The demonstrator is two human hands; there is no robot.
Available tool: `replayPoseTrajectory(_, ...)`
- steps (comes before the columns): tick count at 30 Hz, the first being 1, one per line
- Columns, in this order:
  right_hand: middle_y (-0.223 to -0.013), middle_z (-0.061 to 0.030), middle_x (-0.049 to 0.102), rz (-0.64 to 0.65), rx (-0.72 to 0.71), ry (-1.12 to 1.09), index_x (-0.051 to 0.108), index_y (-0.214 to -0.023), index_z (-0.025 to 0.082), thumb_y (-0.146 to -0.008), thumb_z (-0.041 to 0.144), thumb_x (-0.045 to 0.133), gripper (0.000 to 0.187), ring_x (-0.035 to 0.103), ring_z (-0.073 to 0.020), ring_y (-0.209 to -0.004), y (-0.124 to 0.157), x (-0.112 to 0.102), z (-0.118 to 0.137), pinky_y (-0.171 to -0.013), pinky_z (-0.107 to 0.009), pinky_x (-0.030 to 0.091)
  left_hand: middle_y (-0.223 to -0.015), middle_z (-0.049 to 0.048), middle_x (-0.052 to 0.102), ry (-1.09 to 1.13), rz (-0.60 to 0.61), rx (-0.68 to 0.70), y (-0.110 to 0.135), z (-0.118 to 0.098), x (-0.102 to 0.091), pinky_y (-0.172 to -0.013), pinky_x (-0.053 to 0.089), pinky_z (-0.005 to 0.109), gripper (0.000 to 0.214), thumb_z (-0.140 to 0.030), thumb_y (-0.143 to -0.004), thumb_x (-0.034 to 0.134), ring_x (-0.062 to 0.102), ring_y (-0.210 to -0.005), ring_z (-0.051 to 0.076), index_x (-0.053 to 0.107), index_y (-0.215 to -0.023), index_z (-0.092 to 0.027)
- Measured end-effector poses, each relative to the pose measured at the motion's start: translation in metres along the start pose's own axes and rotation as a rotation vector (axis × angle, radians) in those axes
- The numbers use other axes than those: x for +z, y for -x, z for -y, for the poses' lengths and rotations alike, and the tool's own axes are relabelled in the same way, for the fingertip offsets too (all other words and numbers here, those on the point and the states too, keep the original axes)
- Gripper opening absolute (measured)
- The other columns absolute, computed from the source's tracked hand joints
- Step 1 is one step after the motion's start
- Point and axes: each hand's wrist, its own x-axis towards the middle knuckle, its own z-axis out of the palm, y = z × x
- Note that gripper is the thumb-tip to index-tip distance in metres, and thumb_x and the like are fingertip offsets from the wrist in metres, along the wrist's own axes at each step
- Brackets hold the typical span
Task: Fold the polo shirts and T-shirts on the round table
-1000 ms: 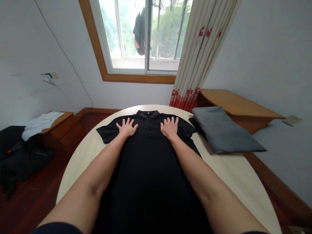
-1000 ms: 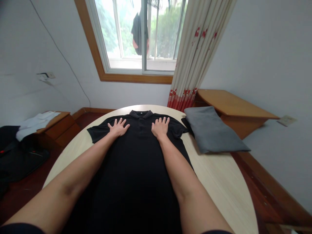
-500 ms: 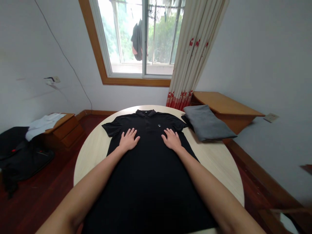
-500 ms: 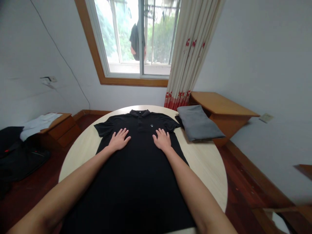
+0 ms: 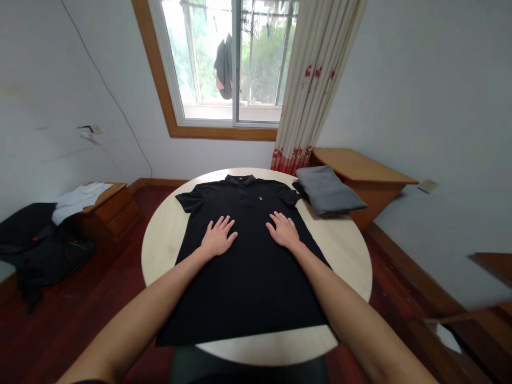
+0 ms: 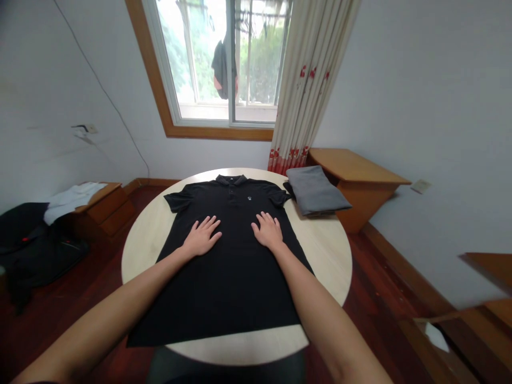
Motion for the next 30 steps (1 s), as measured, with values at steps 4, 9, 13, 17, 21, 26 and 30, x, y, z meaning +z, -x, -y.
replayPoseTrajectory(4,-0.154,-0.0143,0.045,0.03,-0.008,0.057,0.053,-0.145,0.018,-0.099,0.05,0.045,0.056,0.04,-0.0309,-0.141,-0.001,-0.016,0.0,-0.113,-0.05,0.032,-0.165,0.0025,0.03,0.034,-0.003,0.018,0.003,0.012,-0.007,-0.123,0.02,0.052,0.058,-0.054,-0.101,0.032,0.024,-0.153,0.026,0.043,-0.153,-0.03)
replayPoseTrajectory(9,-0.126,-0.0152,0.063,0.021,-0.034,0.042,0.072,-0.116,0.018,-0.1,0.051,0.043,0.047,0.054,-0.0298,-0.118,-0.023,-0.028,-0.001,-0.098,-0.041,0.044,-0.144,0.0063,0.058,0.066,-0.264,-0.181,-0.025,0.053,-0.031,-0.108,0.043,0.038,0.045,-0.045,-0.1,0.037,0.053,-0.13,0.026,0.067,-0.127,-0.023)
replayPoseTrajectory(13,-0.118,-0.0107,0.065,-0.146,-0.055,-0.052,0.073,-0.108,0.019,-0.103,0.04,0.041,0.039,0.055,-0.024,-0.111,-0.027,-0.015,-0.014,-0.093,-0.032,0.044,-0.136,0.0153,0.061,0.027,-0.368,-0.537,-0.053,0.118,-0.05,-0.101,0.047,0.045,0.049,-0.043,-0.099,0.037,0.054,-0.124,0.033,0.066,-0.127,-0.016)
replayPoseTrajectory(17,-0.116,-0.0079,0.066,-0.176,-0.057,-0.142,0.074,-0.104,0.021,-0.103,0.038,0.044,0.034,0.056,-0.0221,-0.107,-0.025,-0.003,-0.023,-0.091,-0.03,0.044,-0.136,0.0194,0.059,0.043,-0.296,-0.796,-0.072,0.169,-0.056,-0.096,0.048,0.046,0.056,-0.051,-0.098,0.038,0.054,-0.123,0.037,0.064,-0.13,-0.013)
replayPoseTrajectory(21,-0.114,-0.0068,0.067,-0.167,-0.067,-0.198,0.074,-0.102,0.021,-0.102,0.037,0.046,0.032,0.057,-0.0208,-0.106,-0.029,-0.004,-0.026,-0.093,-0.029,0.044,-0.141,0.0282,0.05,0.037,-0.23,-0.918,-0.087,0.183,-0.055,-0.098,0.045,0.053,0.08,-0.069,-0.087,0.05,0.045,-0.129,0.046,0.06,-0.126,0.001)
replayPoseTrajectory(26,-0.112,-0.0065,0.067,-0.156,-0.076,-0.207,0.074,-0.101,0.021,-0.1,0.037,0.05,0.029,0.058,-0.0202,-0.106,-0.031,-0.006,-0.028,-0.096,-0.029,0.043,-0.137,0.0202,0.057,0.086,-0.196,-0.925,-0.102,0.178,-0.055,-0.1,0.042,0.057,0.056,-0.052,-0.087,0.06,0.04,-0.134,0.047,0.062,-0.122,-0.009)
replayPoseTrajectory(30,-0.112,-0.0066,0.067,-0.158,-0.082,-0.218,0.075,-0.101,0.022,-0.099,0.037,0.052,0.027,0.057,-0.0207,-0.106,-0.031,-0.005,-0.029,-0.097,-0.03,0.043,-0.127,0.0146,0.065,0.229,-0.267,-0.881,-0.109,0.175,-0.06,-0.095,0.048,0.048,0.041,-0.038,-0.086,0.058,0.053,-0.125,0.039,0.064,-0.119,-0.015)
